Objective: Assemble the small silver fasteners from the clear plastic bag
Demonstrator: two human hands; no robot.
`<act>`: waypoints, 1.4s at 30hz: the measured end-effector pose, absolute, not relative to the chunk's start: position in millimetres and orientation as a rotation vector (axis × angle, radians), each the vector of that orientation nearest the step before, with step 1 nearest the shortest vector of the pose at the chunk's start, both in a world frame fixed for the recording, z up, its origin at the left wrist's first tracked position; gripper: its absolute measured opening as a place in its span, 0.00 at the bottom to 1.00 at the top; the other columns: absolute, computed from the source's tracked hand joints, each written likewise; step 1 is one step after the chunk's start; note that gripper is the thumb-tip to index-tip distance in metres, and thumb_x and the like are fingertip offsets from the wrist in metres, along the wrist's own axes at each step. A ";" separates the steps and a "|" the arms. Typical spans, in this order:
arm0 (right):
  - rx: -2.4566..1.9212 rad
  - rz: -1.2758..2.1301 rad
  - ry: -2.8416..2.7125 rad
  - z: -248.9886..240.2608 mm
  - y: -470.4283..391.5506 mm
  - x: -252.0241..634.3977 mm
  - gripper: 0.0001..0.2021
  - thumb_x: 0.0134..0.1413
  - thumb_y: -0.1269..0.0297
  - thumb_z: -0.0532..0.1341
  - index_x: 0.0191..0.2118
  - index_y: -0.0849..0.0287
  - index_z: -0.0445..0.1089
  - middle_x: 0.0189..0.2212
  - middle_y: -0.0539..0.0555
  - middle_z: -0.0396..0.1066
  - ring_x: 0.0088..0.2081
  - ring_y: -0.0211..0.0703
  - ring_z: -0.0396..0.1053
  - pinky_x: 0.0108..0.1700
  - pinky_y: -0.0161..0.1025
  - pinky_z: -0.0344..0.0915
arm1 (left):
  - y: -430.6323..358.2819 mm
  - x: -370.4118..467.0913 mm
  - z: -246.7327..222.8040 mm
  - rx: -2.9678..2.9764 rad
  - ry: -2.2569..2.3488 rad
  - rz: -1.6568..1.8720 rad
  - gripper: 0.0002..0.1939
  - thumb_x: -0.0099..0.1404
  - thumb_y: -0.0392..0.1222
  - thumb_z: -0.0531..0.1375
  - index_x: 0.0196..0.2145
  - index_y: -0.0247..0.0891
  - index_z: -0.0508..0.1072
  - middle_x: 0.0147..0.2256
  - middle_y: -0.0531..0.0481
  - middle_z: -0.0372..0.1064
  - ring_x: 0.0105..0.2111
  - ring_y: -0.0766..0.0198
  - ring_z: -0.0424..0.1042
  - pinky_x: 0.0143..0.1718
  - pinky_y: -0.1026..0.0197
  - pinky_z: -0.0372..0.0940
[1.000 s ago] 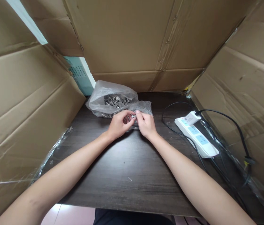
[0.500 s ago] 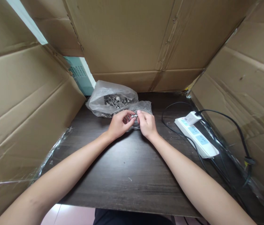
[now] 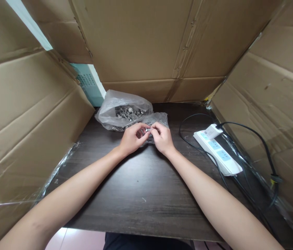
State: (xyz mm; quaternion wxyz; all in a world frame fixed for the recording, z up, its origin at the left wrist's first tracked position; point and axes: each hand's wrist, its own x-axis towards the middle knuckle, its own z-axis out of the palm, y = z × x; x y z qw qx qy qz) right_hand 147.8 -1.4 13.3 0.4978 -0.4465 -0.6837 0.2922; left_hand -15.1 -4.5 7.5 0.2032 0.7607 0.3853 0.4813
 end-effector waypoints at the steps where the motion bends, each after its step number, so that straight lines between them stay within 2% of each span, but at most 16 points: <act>1: -1.093 0.706 -1.659 13.2 -1.6 147.6 0.11 0.58 0.61 0.55 0.25 0.55 0.64 0.23 0.49 0.66 0.28 0.40 0.63 0.33 0.38 0.58 | -4.6 -15.1 7.6 2.126 1.076 1.343 0.07 0.67 0.39 0.63 0.42 0.36 0.77 0.29 0.53 0.72 0.25 0.69 0.68 0.28 0.68 0.65; 5: -1.156 0.664 -1.669 11.3 -1.7 146.5 0.20 0.63 0.54 0.55 0.21 0.56 0.62 0.18 0.48 0.61 0.24 0.38 0.58 0.29 0.38 0.53 | -4.5 -15.2 7.9 2.137 1.087 1.338 0.07 0.66 0.39 0.63 0.42 0.37 0.76 0.29 0.53 0.72 0.24 0.69 0.68 0.28 0.68 0.65; 10: -1.176 0.663 -1.654 9.6 -1.4 145.6 0.25 0.66 0.49 0.52 0.20 0.56 0.61 0.17 0.48 0.58 0.23 0.38 0.58 0.28 0.38 0.50 | -4.1 -15.1 7.2 2.123 1.101 1.330 0.07 0.67 0.40 0.63 0.42 0.36 0.76 0.29 0.53 0.73 0.24 0.70 0.68 0.27 0.68 0.64; 13: -1.165 0.644 -1.653 11.7 -1.9 146.2 0.22 0.66 0.52 0.51 0.22 0.55 0.61 0.19 0.49 0.61 0.26 0.40 0.61 0.30 0.38 0.53 | -4.3 -14.6 7.2 2.110 1.092 1.336 0.08 0.67 0.40 0.63 0.43 0.36 0.77 0.30 0.52 0.74 0.24 0.70 0.68 0.27 0.68 0.65; 17: -1.118 0.633 -1.676 14.4 -2.0 147.3 0.13 0.62 0.60 0.53 0.26 0.55 0.63 0.25 0.51 0.67 0.30 0.42 0.65 0.36 0.38 0.58 | -4.8 -14.4 8.0 2.118 1.095 1.327 0.07 0.67 0.39 0.63 0.42 0.37 0.77 0.30 0.52 0.73 0.24 0.70 0.68 0.27 0.68 0.65; 21: -1.110 0.656 -1.687 13.5 -1.6 146.9 0.10 0.58 0.62 0.55 0.27 0.55 0.64 0.26 0.51 0.69 0.30 0.42 0.65 0.37 0.39 0.60 | -5.0 -14.6 8.4 2.132 1.090 1.334 0.07 0.66 0.38 0.63 0.42 0.37 0.76 0.29 0.53 0.72 0.25 0.69 0.68 0.28 0.68 0.65; 30: -1.110 0.624 -1.682 11.3 -1.2 145.9 0.12 0.61 0.62 0.55 0.26 0.56 0.65 0.25 0.50 0.67 0.28 0.40 0.63 0.34 0.38 0.57 | -4.4 -14.4 8.2 2.149 1.081 1.351 0.06 0.65 0.35 0.62 0.41 0.36 0.76 0.28 0.54 0.71 0.24 0.70 0.68 0.28 0.68 0.64; 36: -1.158 0.613 -1.704 9.7 -1.3 145.6 0.19 0.66 0.55 0.53 0.23 0.56 0.62 0.20 0.49 0.63 0.25 0.39 0.61 0.31 0.38 0.52 | -4.1 -14.6 6.6 2.161 1.084 1.359 0.06 0.65 0.35 0.62 0.40 0.36 0.76 0.27 0.54 0.70 0.24 0.70 0.67 0.28 0.68 0.63; 39: -1.163 0.644 -1.706 10.0 -1.9 145.6 0.22 0.68 0.53 0.51 0.23 0.56 0.62 0.20 0.49 0.64 0.25 0.39 0.62 0.31 0.38 0.53 | -3.8 -14.6 5.8 2.152 1.087 1.355 0.06 0.65 0.36 0.62 0.41 0.36 0.76 0.28 0.54 0.71 0.24 0.70 0.67 0.27 0.68 0.63; 42: -1.154 0.622 -1.711 11.6 -2.4 146.2 0.20 0.67 0.55 0.51 0.24 0.56 0.62 0.22 0.51 0.66 0.28 0.41 0.64 0.33 0.38 0.55 | -3.7 -14.7 5.7 2.147 1.088 1.358 0.07 0.65 0.36 0.62 0.41 0.36 0.76 0.28 0.54 0.71 0.24 0.70 0.68 0.27 0.68 0.64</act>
